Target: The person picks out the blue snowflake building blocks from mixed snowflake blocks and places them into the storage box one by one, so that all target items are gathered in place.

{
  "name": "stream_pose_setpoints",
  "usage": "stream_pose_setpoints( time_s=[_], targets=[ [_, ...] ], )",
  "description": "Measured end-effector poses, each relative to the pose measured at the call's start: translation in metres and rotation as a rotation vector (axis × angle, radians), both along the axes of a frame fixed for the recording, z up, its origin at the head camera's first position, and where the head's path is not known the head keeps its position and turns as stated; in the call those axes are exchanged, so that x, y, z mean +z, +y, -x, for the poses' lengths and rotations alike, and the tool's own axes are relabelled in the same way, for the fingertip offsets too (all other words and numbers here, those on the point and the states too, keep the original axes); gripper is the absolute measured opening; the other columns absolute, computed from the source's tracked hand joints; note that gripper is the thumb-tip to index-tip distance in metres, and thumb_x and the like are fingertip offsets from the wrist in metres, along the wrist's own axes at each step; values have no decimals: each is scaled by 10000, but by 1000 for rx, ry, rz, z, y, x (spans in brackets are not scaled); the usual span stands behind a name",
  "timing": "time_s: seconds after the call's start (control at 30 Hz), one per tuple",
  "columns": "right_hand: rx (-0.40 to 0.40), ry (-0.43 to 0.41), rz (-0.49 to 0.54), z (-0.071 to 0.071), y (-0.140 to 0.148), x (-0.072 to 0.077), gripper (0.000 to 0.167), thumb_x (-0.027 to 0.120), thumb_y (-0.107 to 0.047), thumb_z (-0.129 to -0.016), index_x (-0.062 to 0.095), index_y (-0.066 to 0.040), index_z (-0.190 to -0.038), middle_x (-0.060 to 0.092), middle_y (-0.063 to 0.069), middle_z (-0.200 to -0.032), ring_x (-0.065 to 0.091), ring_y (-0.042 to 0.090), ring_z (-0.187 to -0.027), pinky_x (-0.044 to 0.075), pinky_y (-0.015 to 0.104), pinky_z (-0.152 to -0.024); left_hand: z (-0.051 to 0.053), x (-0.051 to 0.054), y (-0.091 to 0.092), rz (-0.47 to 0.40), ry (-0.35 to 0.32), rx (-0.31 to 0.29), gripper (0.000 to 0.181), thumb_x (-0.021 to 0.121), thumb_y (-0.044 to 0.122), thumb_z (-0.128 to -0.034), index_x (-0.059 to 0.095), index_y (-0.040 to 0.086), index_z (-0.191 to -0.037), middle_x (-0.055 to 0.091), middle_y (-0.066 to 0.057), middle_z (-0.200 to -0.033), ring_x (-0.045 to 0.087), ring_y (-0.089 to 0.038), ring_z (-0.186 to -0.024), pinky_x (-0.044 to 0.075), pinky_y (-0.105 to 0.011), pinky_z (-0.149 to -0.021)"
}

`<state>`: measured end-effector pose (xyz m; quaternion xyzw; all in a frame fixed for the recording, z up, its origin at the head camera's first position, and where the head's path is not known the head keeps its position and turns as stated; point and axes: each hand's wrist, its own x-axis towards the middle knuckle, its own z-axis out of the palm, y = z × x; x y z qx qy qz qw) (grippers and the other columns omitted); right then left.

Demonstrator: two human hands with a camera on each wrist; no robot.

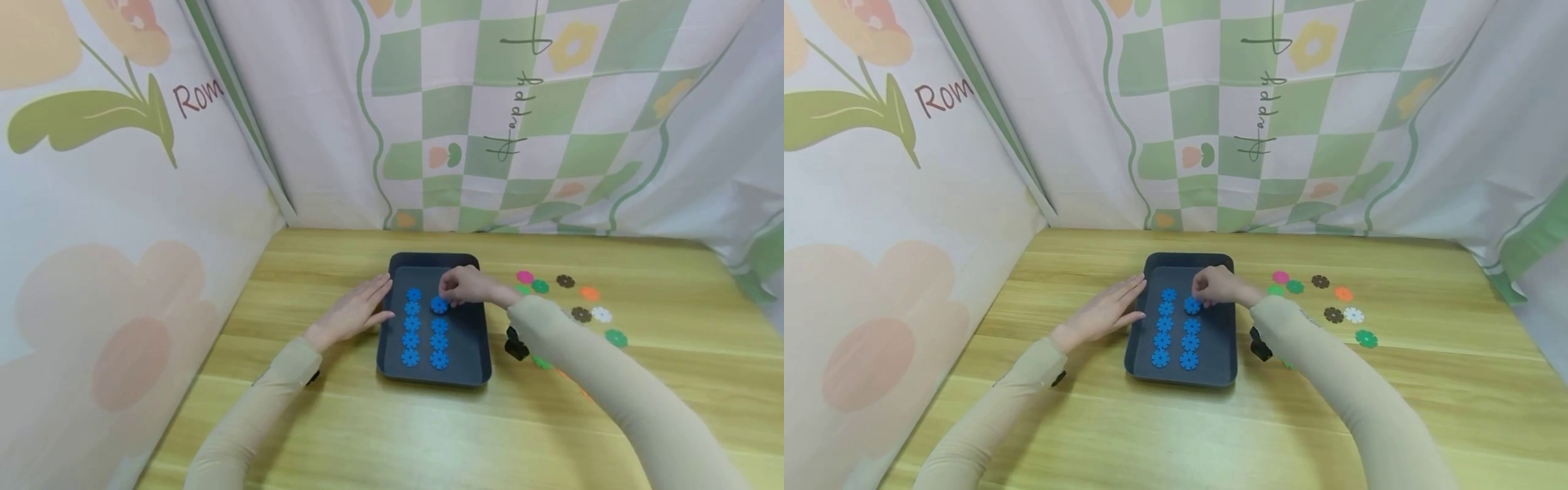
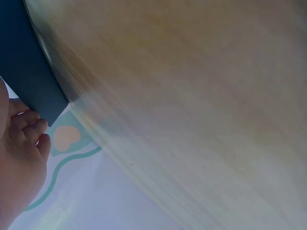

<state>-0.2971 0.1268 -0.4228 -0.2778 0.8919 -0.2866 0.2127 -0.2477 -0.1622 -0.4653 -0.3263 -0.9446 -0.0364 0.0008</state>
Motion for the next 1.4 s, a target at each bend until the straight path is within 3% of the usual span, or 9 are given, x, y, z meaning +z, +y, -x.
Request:
stream_pose_setpoints(
  time_s=[0.2, 0.8, 1.2, 1.4],
  targets=[
    [7, 17, -43, -2, -1, -2, 127, 587, -74, -971, 700, -32, -929, 728, 90, -858, 700, 165, -727, 597, 267, -669, 0, 0, 1, -7, 1, -5, 724, 391, 516, -1042, 246, 43, -1570, 216, -127, -1656, 240, -257, -1538, 255, -402, -1261],
    [-2, 40, -92, -3, -3, -2, 135, 592, -69, -969, 705, -15, -918, 727, 110, -845, 712, 191, -733, 590, 254, -653, 1, 2, 3, -8, 6, -9, 719, 385, 516, -1043, 246, 50, -1571, 221, -123, -1655, 250, -254, -1535, 259, -396, -1258],
    [10, 83, 56, -5, 12, 15, 147, 595, -78, -969, 693, 31, -962, 733, 198, -894, 715, 291, -773, 601, 298, -686, -2, 0, 1, -26, 40, -24, 705, 439, 476, -1039, 284, 21, -1555, 259, -154, -1639, 287, -270, -1520, 290, -411, -1246],
    [-16, 66, 84, -13, 34, 24, 156, 579, -86, -989, 672, 38, -1007, 712, 214, -995, 718, 247, -824, 614, 340, -752, -2, -1, 0, -26, 64, -28, 707, 444, 476, -1037, 289, 17, -1552, 266, -159, -1636, 296, -271, -1516, 301, -407, -1242]
  ],
)
